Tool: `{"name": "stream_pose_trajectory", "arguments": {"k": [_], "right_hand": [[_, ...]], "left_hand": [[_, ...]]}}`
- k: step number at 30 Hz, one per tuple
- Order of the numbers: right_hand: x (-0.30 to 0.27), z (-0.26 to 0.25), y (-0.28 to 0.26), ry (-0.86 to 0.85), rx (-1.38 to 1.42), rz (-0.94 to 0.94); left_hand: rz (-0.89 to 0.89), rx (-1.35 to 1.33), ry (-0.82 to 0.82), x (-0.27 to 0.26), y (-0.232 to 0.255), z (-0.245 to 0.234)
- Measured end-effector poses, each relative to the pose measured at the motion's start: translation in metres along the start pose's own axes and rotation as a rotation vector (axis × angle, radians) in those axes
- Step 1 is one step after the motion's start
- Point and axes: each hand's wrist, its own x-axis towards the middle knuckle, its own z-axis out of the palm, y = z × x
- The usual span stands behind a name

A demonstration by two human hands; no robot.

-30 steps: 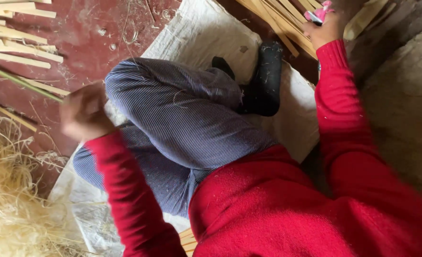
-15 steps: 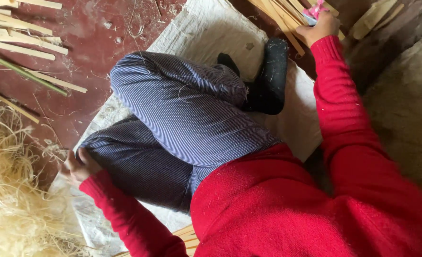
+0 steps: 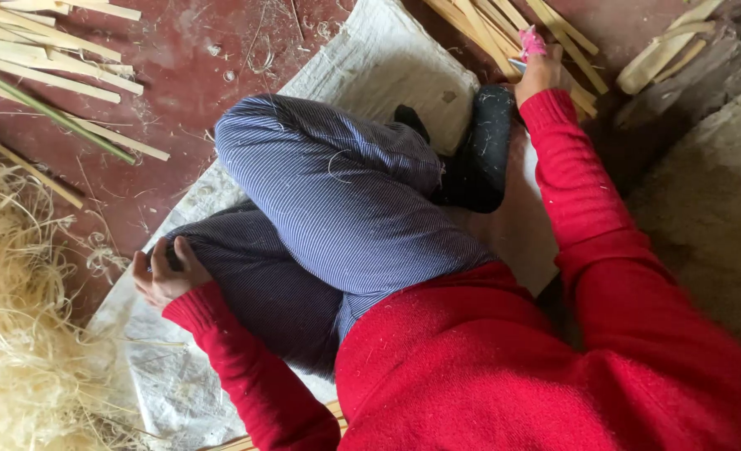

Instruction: Scraping and cleaning thin wooden strips using a small knife

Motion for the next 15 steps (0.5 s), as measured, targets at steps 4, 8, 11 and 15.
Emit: {"name": "stream_pose_trajectory", "arguments": {"k": [4,8,11,15], "right_hand": [[0.005,0.004,0.009,-0.026,-0.017,0.073],[0.01,0.013,0.022,0.017,-0.05,0.081],[0.01,0.011,0.025,0.063,-0.068,0.011],[0.031,0.041,0.051,0.106,0.187,0.115]], "left_hand": [[-0.039,-0.053,-0.012,0.001,0.002,0.001],[-0.035,-0.073,-0.009,0.001,0.004,-0.001],[-0.057,-0.068,-0.022,0.002,0.005,-0.001],[-0.061,-0.083,-0.045,0.003,0.011,-0.008]]}}
